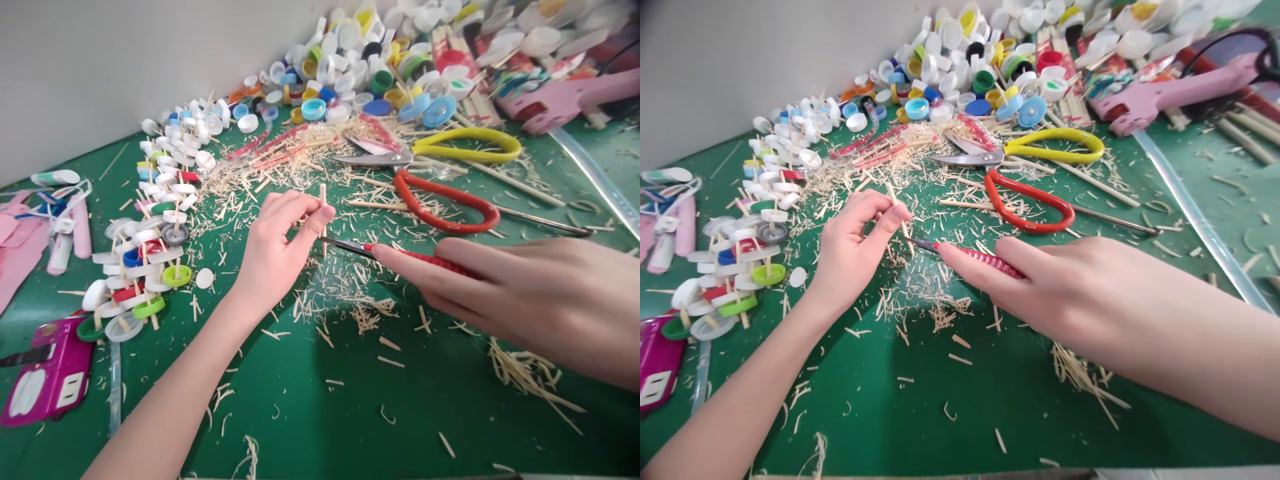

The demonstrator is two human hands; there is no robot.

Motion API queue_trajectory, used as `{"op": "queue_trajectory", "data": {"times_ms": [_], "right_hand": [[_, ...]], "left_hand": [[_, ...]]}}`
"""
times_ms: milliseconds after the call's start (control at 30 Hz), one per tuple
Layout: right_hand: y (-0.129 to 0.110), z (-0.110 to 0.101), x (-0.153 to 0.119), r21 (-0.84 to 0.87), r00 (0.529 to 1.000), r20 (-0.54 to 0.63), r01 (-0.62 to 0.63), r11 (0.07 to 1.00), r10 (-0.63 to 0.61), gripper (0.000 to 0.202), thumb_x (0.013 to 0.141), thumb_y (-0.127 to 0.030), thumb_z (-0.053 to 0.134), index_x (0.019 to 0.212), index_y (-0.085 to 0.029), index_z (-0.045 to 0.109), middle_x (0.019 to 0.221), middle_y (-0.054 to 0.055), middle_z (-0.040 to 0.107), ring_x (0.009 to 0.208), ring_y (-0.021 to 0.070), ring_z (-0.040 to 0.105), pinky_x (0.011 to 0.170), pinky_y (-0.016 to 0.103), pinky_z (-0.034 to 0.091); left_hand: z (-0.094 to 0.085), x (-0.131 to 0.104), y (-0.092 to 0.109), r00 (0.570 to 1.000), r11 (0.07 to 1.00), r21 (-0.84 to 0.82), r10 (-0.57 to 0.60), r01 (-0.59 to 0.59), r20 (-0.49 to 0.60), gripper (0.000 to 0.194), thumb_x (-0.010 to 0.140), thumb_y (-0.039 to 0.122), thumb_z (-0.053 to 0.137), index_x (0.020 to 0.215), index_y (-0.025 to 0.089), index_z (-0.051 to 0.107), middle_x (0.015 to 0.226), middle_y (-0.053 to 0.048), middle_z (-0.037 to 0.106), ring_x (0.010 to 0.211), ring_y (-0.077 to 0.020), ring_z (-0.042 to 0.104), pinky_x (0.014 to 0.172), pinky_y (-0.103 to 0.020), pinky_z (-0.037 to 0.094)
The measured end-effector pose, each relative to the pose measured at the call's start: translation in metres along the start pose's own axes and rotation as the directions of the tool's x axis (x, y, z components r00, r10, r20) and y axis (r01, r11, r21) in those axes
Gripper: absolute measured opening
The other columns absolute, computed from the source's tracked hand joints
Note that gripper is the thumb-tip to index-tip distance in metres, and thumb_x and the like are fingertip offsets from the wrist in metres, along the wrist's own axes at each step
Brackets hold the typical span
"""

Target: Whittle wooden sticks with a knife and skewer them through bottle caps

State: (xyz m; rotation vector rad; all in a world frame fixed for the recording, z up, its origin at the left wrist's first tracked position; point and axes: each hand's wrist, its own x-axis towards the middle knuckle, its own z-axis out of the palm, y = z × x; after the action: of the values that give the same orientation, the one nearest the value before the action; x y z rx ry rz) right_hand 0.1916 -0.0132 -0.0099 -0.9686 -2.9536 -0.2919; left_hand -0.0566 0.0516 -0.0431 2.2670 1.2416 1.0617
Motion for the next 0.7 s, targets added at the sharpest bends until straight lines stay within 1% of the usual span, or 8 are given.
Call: {"op": "queue_trajectory", "data": {"times_ms": [133,267,333,400,467,533,633,700], "right_hand": [[-0.002,0.009,0.000,0.077,1.000,-0.024,-0.003,0.997,0.005,0.063,0.090,-0.005,0.026,0.150,-0.014,0.010,0.078,0.000,0.051,0.051,0.0128,0.045,0.044,0.029,0.037],[-0.001,0.019,0.000,0.054,0.993,-0.119,-0.002,0.999,0.009,0.062,0.088,-0.005,0.021,0.150,-0.014,0.015,0.078,0.001,0.052,0.047,0.0129,0.041,0.040,0.031,0.033],[0.000,0.019,0.001,0.038,0.995,-0.103,0.001,0.999,0.003,0.062,0.088,-0.005,0.021,0.150,-0.013,0.016,0.079,0.002,0.052,0.045,0.0123,0.039,0.040,0.031,0.032],[0.001,0.015,0.002,0.032,0.999,-0.052,0.001,1.000,0.001,0.062,0.088,-0.006,0.022,0.150,-0.013,0.014,0.080,0.002,0.053,0.045,0.0118,0.038,0.041,0.030,0.031],[0.002,0.011,0.002,0.047,1.000,-0.021,0.008,0.999,-0.007,0.062,0.089,-0.006,0.020,0.150,-0.013,0.011,0.081,0.003,0.053,0.046,0.0116,0.038,0.042,0.029,0.030],[0.002,0.008,0.001,0.068,1.000,-0.006,0.008,0.998,-0.007,0.062,0.089,-0.007,0.019,0.150,-0.013,0.011,0.080,0.003,0.052,0.045,0.0115,0.037,0.041,0.029,0.029],[0.002,0.009,-0.003,0.102,1.000,0.008,0.014,0.995,-0.015,0.061,0.089,-0.008,0.018,0.149,-0.013,0.016,0.074,0.001,0.050,0.041,0.0112,0.035,0.040,0.030,0.027],[0.003,0.013,-0.005,0.126,1.000,0.010,0.012,0.992,-0.013,0.061,0.089,-0.008,0.018,0.150,-0.013,0.017,0.073,0.001,0.049,0.041,0.0114,0.035,0.039,0.030,0.028]], "left_hand": [[-0.001,0.000,-0.002,1.000,1.000,-0.006,-0.026,0.026,0.001,0.024,0.090,0.041,0.051,0.076,0.025,0.062,0.078,0.000,0.064,0.077,-0.0125,0.054,0.071,-0.028,0.046],[-0.003,0.001,-0.001,1.000,1.000,-0.004,-0.013,0.013,0.016,0.023,0.090,0.039,0.051,0.076,0.024,0.062,0.080,0.000,0.065,0.079,-0.0125,0.056,0.072,-0.028,0.047],[-0.003,0.001,0.000,1.000,1.000,-0.017,-0.012,0.012,0.019,0.023,0.090,0.039,0.051,0.076,0.024,0.062,0.081,0.000,0.066,0.079,-0.0125,0.056,0.073,-0.028,0.047],[-0.003,0.001,0.000,1.000,0.999,-0.037,-0.013,0.014,0.026,0.023,0.089,0.038,0.052,0.076,0.023,0.062,0.080,0.000,0.065,0.079,-0.0122,0.056,0.073,-0.027,0.047],[-0.002,0.001,0.001,0.999,0.998,-0.059,-0.021,0.023,0.035,0.022,0.089,0.037,0.053,0.075,0.023,0.062,0.079,0.001,0.064,0.077,-0.0115,0.056,0.073,-0.026,0.047],[-0.002,0.001,0.002,0.998,0.997,-0.078,-0.023,0.028,0.056,0.021,0.089,0.036,0.053,0.075,0.022,0.061,0.079,0.001,0.064,0.076,-0.0110,0.056,0.074,-0.026,0.047],[-0.002,0.000,0.004,0.996,0.996,-0.083,-0.018,0.026,0.087,0.022,0.090,0.036,0.052,0.074,0.023,0.060,0.077,0.002,0.064,0.075,-0.0110,0.056,0.075,-0.027,0.047],[-0.003,-0.001,0.004,0.996,0.997,-0.072,-0.016,0.022,0.083,0.022,0.090,0.036,0.051,0.074,0.023,0.059,0.077,0.002,0.063,0.075,-0.0111,0.056,0.075,-0.027,0.048]]}}
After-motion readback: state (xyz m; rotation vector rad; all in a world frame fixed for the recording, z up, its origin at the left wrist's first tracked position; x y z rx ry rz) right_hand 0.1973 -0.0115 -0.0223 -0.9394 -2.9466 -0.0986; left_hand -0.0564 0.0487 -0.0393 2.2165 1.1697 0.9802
